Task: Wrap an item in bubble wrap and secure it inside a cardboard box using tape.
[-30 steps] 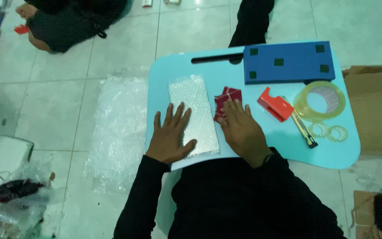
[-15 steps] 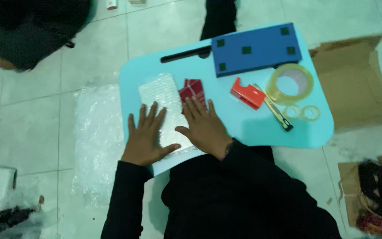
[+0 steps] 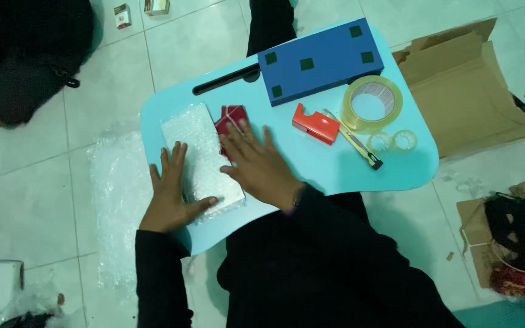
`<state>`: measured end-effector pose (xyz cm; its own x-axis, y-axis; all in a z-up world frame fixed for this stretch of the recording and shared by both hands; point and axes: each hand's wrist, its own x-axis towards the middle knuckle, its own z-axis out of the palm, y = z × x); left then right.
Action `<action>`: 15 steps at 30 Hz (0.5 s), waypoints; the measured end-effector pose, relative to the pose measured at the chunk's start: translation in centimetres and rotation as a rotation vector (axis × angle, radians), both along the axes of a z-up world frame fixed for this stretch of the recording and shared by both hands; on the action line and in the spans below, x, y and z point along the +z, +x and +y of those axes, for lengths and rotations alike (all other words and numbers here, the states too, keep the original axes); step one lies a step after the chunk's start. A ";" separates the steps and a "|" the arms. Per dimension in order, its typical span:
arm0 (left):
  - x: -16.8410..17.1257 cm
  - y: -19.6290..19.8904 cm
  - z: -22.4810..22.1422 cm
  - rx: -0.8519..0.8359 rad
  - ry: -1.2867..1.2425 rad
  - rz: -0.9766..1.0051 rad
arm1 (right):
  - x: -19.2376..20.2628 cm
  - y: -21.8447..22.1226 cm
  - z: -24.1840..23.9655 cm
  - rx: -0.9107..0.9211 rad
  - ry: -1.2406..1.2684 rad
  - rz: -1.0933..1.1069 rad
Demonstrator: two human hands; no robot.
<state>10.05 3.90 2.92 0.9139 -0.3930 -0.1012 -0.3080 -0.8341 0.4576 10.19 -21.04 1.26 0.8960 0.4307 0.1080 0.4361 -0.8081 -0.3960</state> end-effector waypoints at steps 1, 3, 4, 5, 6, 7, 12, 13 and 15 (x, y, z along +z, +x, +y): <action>1.0 -0.7 -0.7 -0.003 0.005 -0.003 | -0.2 -0.7 -1.7 -0.003 0.005 -0.003; 2.7 -1.7 -2.4 0.070 -0.016 -0.056 | -0.7 -1.9 -5.5 -0.090 0.377 -0.247; 3.6 -3.1 -4.2 0.068 -0.020 -0.031 | 0.0 -2.6 -7.0 -0.097 0.370 -0.224; 4.6 -4.5 -5.9 -0.070 -0.144 -0.083 | 0.8 -3.3 -8.5 -0.221 0.352 -0.244; 5.5 -5.9 -7.6 -0.185 -0.272 -0.156 | 1.6 -3.3 -9.9 -0.319 0.332 -0.278; 5.5 -5.8 -9.7 -0.163 -0.281 -0.153 | 2.0 -3.7 -10.3 -0.300 0.324 -0.269; 1.3 -1.0 -16.7 -0.234 -0.536 -0.062 | 1.9 -2.8 -11.3 -0.438 0.025 -0.322; 1.2 -0.4 -17.5 -0.225 -0.541 -0.063 | 1.7 -2.6 -11.4 -0.428 0.021 -0.321; 1.0 0.5 -19.1 0.098 -0.531 0.189 | 1.0 -2.7 -11.6 -0.416 -0.082 -0.232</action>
